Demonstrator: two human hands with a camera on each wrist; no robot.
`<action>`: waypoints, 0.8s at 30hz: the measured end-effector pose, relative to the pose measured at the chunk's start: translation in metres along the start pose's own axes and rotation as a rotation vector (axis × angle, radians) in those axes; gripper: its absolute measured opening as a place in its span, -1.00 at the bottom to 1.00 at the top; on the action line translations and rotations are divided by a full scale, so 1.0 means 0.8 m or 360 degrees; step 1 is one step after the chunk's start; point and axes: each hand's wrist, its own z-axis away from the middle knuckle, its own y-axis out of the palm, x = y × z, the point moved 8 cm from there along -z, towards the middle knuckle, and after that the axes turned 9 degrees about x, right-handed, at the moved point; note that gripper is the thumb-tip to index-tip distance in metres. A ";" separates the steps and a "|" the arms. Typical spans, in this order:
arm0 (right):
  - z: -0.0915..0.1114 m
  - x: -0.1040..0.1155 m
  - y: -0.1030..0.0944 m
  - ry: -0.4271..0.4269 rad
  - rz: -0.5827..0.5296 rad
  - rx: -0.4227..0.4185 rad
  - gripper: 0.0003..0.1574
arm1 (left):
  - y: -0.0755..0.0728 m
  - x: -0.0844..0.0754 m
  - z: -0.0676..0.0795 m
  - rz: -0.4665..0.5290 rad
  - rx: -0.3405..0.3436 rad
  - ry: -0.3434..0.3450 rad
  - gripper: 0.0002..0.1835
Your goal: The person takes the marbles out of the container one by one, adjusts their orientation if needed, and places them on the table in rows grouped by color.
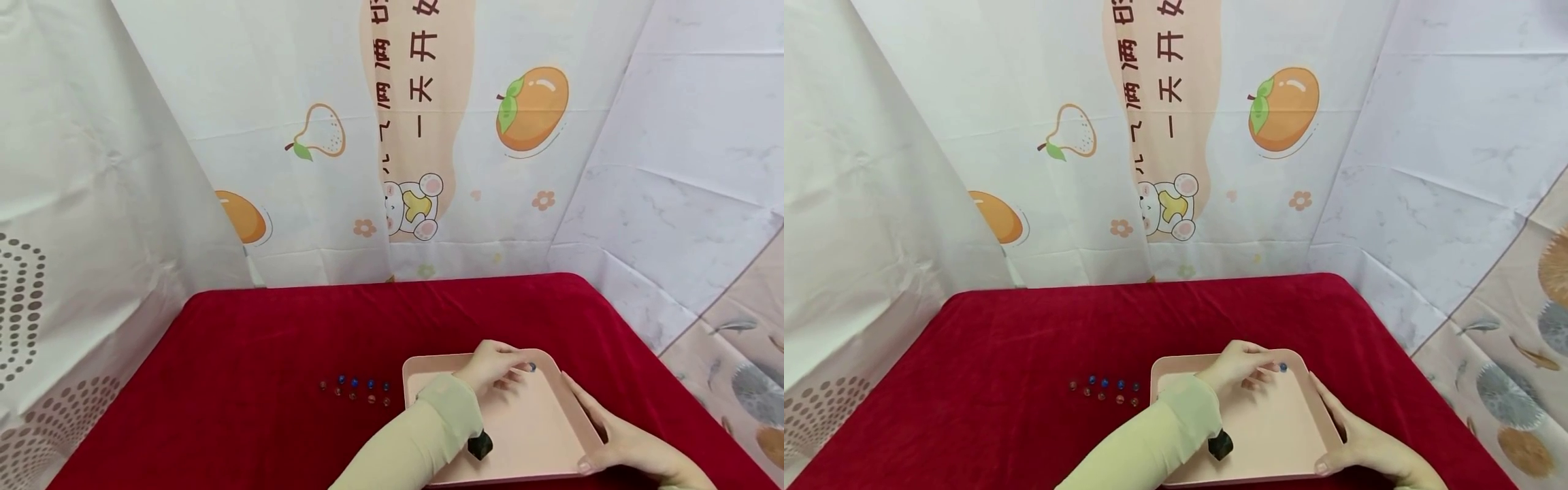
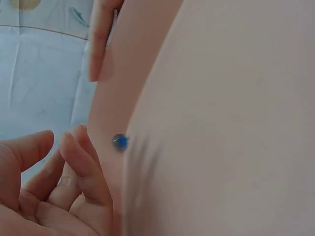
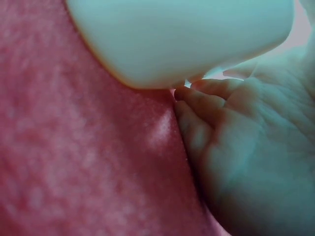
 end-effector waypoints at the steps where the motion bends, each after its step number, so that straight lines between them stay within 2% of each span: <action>1: 0.000 0.001 0.001 -0.0009 0.0004 0.0003 0.41 | 0.003 0.004 -0.002 0.0011 0.0011 -0.0002 -0.89; 5: -0.001 0.006 0.002 -0.0025 0.0042 -0.0020 0.42 | 0.013 0.016 -0.008 -0.0024 0.0095 -0.0012 -0.88; 8: -0.001 0.004 0.001 0.0061 0.0038 -0.0056 0.45 | 0.019 0.019 -0.009 -0.0048 0.0133 -0.0018 -0.84; 12: 0.000 0.000 -0.001 0.0108 -0.0003 -0.0034 0.44 | 0.022 0.019 -0.013 -0.0058 0.0106 -0.0026 -0.81; 15: 0.000 0.001 0.000 0.0029 0.0000 0.0008 0.41 | 0.023 0.020 -0.018 -0.0068 0.0083 -0.0027 -0.80; 24: 0.000 0.002 0.001 0.0024 0.0001 -0.0018 0.44 | 0.026 0.019 -0.021 -0.0061 0.0061 -0.0044 -0.79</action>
